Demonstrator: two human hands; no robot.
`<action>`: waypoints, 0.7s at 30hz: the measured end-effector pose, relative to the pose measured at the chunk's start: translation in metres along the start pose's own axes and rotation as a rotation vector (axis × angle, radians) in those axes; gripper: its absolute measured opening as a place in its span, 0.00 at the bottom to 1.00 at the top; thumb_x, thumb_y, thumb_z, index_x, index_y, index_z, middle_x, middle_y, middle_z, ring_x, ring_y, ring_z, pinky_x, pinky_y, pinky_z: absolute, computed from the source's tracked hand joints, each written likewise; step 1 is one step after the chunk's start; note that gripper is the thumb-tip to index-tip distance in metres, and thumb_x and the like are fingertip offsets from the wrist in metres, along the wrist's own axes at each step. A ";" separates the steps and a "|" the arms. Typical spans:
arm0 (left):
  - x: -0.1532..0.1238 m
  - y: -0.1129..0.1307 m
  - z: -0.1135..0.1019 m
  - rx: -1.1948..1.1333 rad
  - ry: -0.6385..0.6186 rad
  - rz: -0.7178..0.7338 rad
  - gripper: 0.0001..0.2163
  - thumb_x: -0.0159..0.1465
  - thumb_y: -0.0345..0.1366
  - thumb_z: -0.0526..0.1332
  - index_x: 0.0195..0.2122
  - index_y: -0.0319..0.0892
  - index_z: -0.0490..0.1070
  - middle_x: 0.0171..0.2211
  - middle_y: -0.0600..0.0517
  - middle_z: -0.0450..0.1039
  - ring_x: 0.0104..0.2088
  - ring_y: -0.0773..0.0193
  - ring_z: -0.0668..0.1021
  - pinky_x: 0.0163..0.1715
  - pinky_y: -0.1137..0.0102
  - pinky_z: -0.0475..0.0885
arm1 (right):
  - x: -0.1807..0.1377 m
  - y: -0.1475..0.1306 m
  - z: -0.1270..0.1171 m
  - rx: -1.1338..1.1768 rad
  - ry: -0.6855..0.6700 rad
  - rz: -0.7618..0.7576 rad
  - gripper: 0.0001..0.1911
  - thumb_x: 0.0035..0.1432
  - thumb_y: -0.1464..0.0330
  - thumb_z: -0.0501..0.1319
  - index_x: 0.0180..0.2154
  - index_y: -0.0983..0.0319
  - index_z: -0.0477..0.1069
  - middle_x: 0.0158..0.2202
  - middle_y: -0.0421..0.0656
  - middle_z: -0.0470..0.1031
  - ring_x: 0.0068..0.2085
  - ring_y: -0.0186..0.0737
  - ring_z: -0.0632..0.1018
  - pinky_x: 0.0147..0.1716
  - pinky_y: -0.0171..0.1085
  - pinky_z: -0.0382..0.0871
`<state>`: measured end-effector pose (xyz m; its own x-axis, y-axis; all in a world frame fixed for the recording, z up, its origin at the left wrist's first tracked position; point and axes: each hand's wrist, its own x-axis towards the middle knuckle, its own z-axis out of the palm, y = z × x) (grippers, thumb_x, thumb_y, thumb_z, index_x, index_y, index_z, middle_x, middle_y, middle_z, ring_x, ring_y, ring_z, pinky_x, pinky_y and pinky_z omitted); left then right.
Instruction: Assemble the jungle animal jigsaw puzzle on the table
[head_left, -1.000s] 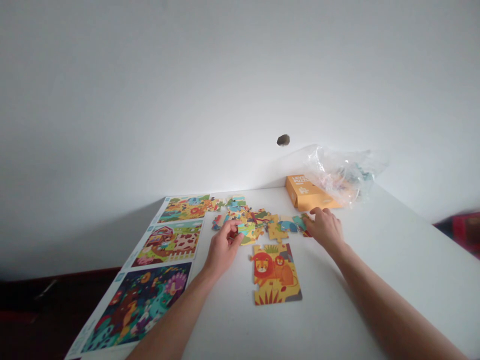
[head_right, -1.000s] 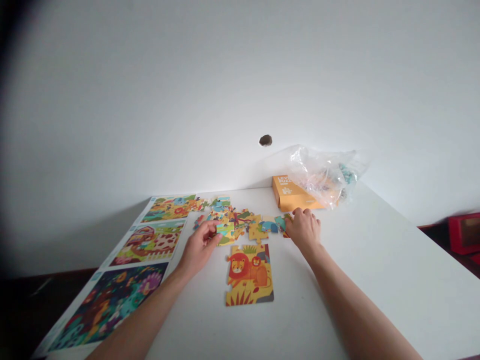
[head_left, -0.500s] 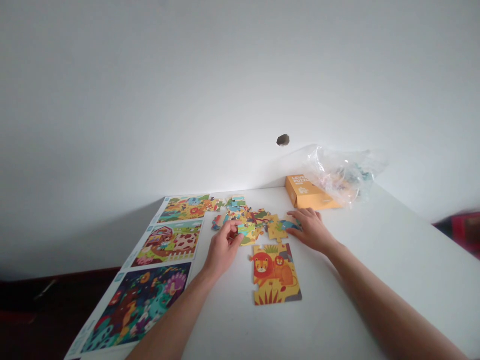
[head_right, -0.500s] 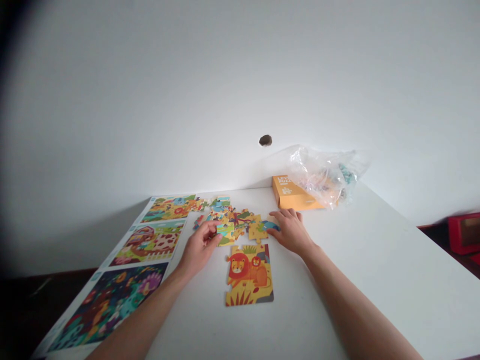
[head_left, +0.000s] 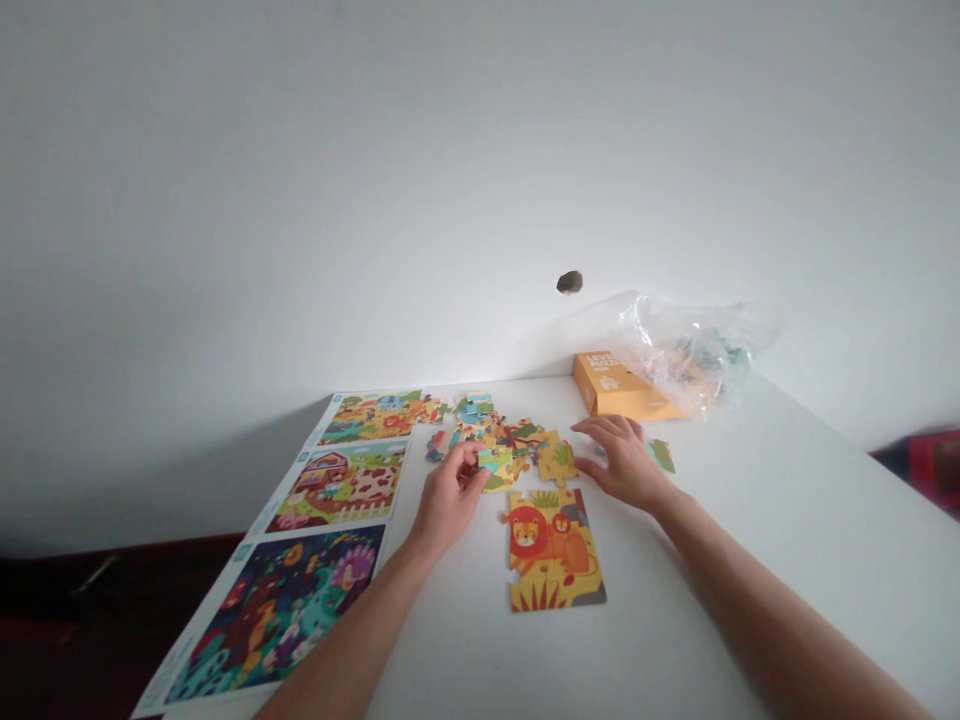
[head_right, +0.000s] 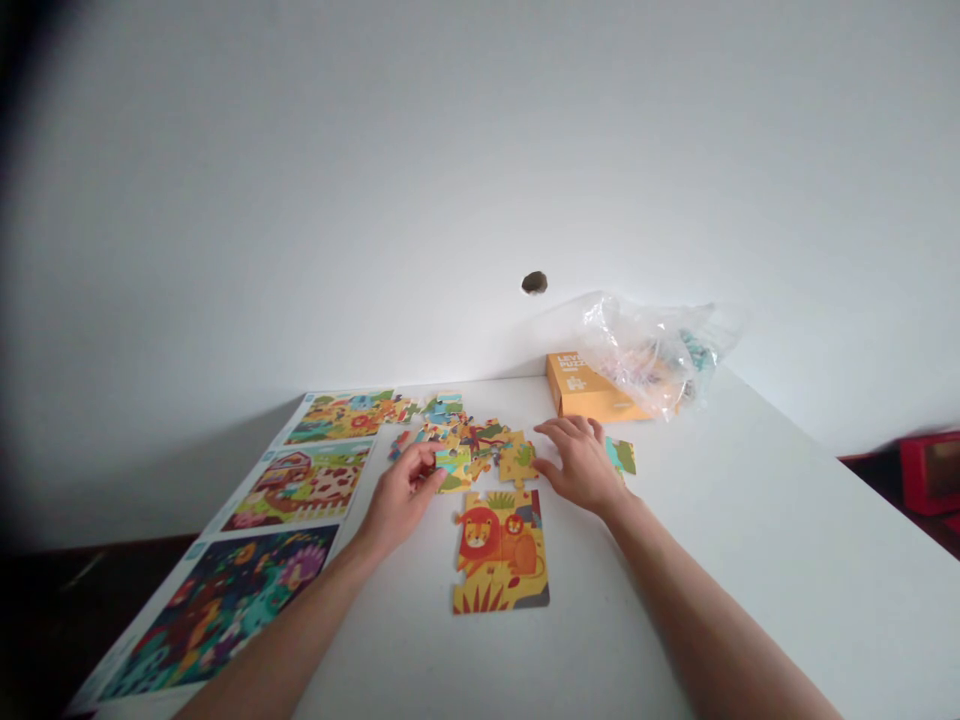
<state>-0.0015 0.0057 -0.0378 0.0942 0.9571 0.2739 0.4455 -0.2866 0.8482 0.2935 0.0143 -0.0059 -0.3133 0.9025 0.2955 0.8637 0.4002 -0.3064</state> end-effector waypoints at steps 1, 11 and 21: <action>0.000 0.000 0.000 0.002 0.000 0.002 0.12 0.62 0.37 0.59 0.47 0.43 0.68 0.33 0.55 0.65 0.31 0.67 0.73 0.31 0.74 0.70 | 0.000 -0.004 0.002 0.020 -0.020 -0.043 0.21 0.58 0.63 0.64 0.54 0.56 0.68 0.51 0.47 0.74 0.54 0.51 0.68 0.56 0.51 0.53; -0.001 0.002 -0.003 0.146 0.052 0.049 0.13 0.64 0.36 0.58 0.50 0.43 0.68 0.36 0.51 0.72 0.34 0.65 0.76 0.33 0.72 0.73 | 0.002 -0.004 0.012 0.359 0.016 0.007 0.20 0.54 0.70 0.65 0.49 0.58 0.68 0.41 0.44 0.72 0.40 0.41 0.75 0.45 0.43 0.68; -0.003 0.020 -0.017 0.225 0.084 0.189 0.12 0.66 0.38 0.58 0.48 0.43 0.74 0.39 0.48 0.76 0.37 0.62 0.76 0.40 0.68 0.73 | -0.009 -0.051 0.007 0.796 -0.129 -0.051 0.11 0.59 0.72 0.61 0.45 0.60 0.68 0.38 0.41 0.74 0.37 0.36 0.76 0.39 0.35 0.70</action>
<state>-0.0076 -0.0035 -0.0140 0.1239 0.8783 0.4617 0.6142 -0.4333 0.6596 0.2492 -0.0135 0.0007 -0.4302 0.8718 0.2343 0.3220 0.3907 -0.8624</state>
